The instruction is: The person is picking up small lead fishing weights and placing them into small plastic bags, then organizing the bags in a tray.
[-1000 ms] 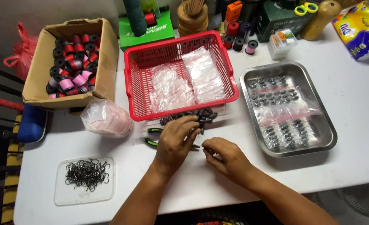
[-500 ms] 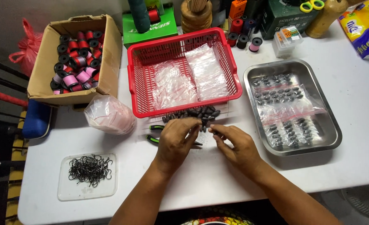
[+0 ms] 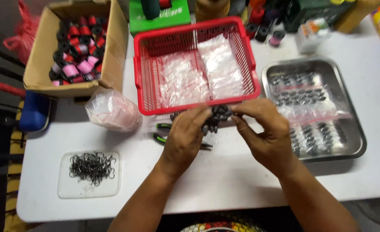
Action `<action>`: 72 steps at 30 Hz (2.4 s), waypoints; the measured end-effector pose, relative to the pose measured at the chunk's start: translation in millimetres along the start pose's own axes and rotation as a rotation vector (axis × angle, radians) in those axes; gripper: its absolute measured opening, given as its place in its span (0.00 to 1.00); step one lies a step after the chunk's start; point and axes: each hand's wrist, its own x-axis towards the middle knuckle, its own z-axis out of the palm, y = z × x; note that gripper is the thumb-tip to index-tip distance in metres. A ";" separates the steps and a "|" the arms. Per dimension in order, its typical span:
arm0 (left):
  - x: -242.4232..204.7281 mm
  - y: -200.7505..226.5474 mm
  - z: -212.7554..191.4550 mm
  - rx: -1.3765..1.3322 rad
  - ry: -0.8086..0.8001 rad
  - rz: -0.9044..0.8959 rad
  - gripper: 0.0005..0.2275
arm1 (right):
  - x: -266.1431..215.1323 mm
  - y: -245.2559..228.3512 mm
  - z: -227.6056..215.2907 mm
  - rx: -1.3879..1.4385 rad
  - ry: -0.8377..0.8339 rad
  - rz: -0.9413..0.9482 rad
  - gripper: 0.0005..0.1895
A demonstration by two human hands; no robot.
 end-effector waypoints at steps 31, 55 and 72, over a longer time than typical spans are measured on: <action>-7.7 2.1 0.7 -0.039 -0.019 -0.081 0.05 | -9.1 24.3 -1.5 0.219 -0.035 0.329 0.09; -2.4 4.5 -5.2 -0.019 -0.024 -0.090 0.10 | -23.8 18.9 10.2 0.235 -0.161 0.398 0.08; 3.1 4.9 -7.1 0.002 -0.001 -0.038 0.08 | -11.0 14.2 -3.8 0.187 -0.148 0.251 0.07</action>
